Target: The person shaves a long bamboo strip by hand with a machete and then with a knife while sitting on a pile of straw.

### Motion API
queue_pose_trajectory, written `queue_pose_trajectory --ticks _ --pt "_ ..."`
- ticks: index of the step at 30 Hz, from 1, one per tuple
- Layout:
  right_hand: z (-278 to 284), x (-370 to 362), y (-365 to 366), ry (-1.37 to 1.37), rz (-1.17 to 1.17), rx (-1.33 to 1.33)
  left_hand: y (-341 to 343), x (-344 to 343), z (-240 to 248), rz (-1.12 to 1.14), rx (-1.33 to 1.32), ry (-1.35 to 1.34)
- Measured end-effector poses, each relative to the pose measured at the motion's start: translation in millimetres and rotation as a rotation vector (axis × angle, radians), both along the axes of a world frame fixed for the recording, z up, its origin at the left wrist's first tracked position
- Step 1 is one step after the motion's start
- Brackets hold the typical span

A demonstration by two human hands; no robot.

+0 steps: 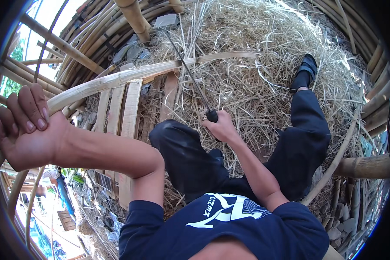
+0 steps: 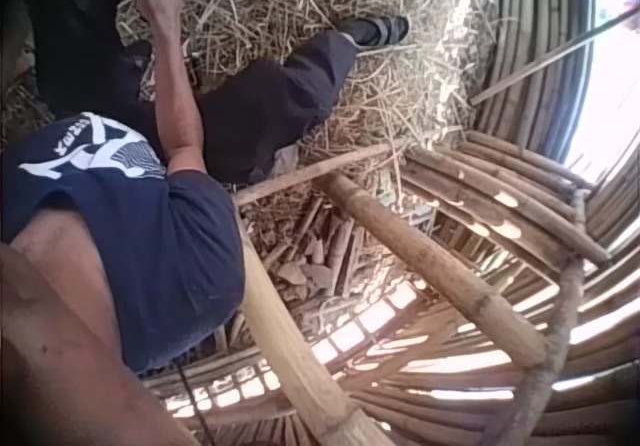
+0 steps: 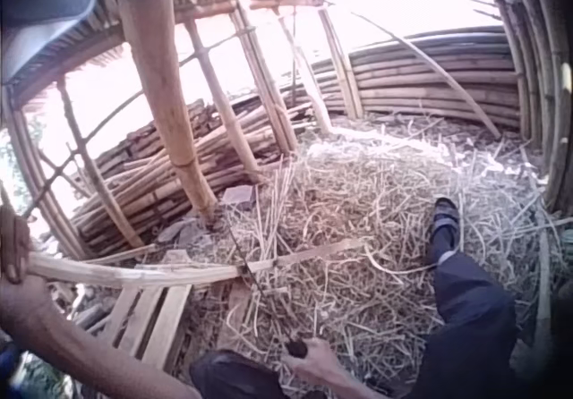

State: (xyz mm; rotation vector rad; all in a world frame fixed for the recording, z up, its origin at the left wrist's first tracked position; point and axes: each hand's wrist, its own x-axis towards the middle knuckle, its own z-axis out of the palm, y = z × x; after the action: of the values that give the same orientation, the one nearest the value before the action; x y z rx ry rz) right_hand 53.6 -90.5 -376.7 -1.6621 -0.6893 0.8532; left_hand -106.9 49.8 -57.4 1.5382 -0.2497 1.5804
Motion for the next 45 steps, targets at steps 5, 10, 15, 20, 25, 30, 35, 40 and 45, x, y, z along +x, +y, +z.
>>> queue_pose_trajectory --ticks 5,10,15,20,25,30,35,40,45 --pt "18 2 -1 -0.168 -0.054 -0.023 -15 56 -32 0.247 -0.254 -0.187" --pt "43 5 17 -0.323 -0.042 0.293 -6 72 -45 0.164 -0.174 -0.086" --pt "79 5 47 -0.506 0.032 0.503 6 71 -45 0.131 -0.147 -0.111" --pt "41 24 63 -0.5 0.071 0.451 16 50 -44 0.123 -0.063 -0.099" --pt "-168 90 50 -0.352 -0.369 -0.302 4 62 -63 0.194 -0.092 -0.104" --pt "-144 94 65 0.639 -0.059 -0.021 4 83 -60 0.242 -0.096 -0.122" --pt "-68 59 56 1.033 -0.072 0.182 0 89 -52 0.237 -0.117 -0.096" --pt "2 43 53 -0.085 -0.037 0.083 6 91 -54 0.174 -0.07 -0.068" --pt "58 41 64 -0.305 0.017 0.337 12 81 -57 0.127 -0.004 -0.045"
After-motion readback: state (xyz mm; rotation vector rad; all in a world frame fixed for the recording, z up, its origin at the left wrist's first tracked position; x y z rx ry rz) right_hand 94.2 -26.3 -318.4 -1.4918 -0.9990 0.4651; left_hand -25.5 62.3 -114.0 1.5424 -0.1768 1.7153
